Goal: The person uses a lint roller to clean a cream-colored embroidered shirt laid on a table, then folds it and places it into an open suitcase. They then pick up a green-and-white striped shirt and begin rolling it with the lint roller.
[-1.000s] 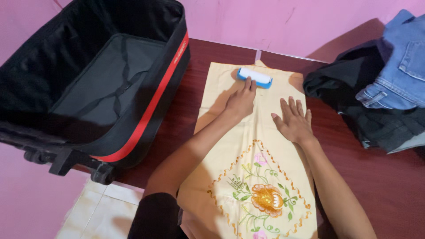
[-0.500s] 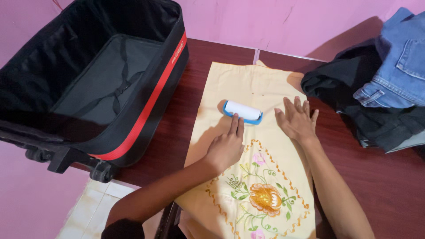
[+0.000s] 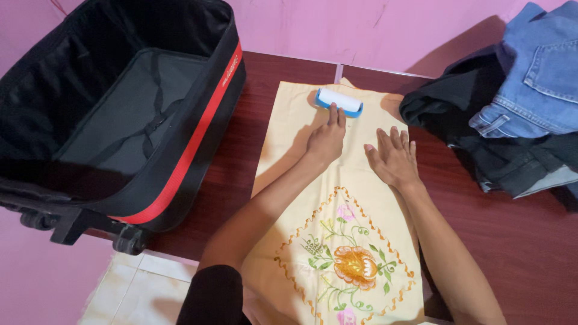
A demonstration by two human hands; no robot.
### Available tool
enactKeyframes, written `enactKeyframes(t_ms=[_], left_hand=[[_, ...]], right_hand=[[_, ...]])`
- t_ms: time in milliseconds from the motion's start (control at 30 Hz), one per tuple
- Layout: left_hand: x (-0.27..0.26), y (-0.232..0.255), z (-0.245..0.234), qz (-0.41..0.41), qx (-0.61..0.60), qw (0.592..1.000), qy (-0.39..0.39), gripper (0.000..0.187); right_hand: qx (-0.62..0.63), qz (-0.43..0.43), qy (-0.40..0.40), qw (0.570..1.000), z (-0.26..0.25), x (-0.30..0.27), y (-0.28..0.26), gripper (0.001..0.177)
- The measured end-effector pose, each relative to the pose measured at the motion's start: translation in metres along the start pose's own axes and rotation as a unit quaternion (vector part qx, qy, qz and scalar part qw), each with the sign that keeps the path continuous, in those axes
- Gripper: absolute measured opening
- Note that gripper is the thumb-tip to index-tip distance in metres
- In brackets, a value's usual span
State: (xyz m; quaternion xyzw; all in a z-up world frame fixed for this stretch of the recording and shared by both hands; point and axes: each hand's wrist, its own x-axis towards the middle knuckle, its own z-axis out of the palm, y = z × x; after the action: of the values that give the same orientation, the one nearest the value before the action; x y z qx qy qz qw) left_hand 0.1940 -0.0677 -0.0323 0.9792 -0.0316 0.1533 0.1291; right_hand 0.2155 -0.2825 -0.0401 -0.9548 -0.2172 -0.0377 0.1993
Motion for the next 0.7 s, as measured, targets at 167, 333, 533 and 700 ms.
enactKeyframes(t_ms=[167, 333, 533, 700], left_hand=[[-0.011, 0.010, -0.004, 0.007, 0.025, 0.999, 0.019, 0.079], [-0.088, 0.029, -0.048, 0.009, 0.053, 0.998, -0.044, 0.071], [-0.151, 0.038, -0.096, 0.008, -0.048, 0.995, -0.087, 0.086], [-0.116, 0.023, -0.073, 0.000, -0.048, 0.995, -0.085, 0.087]], right_hand=[[-0.011, 0.002, -0.010, 1.000, -0.002, 0.004, -0.002, 0.075], [-0.002, -0.001, -0.009, 1.000, 0.000, -0.001, 0.003, 0.075], [-0.006, -0.012, -0.006, 1.000, 0.002, 0.004, 0.006, 0.074], [-0.016, -0.018, 0.004, 1.000, 0.006, 0.005, 0.008, 0.075]])
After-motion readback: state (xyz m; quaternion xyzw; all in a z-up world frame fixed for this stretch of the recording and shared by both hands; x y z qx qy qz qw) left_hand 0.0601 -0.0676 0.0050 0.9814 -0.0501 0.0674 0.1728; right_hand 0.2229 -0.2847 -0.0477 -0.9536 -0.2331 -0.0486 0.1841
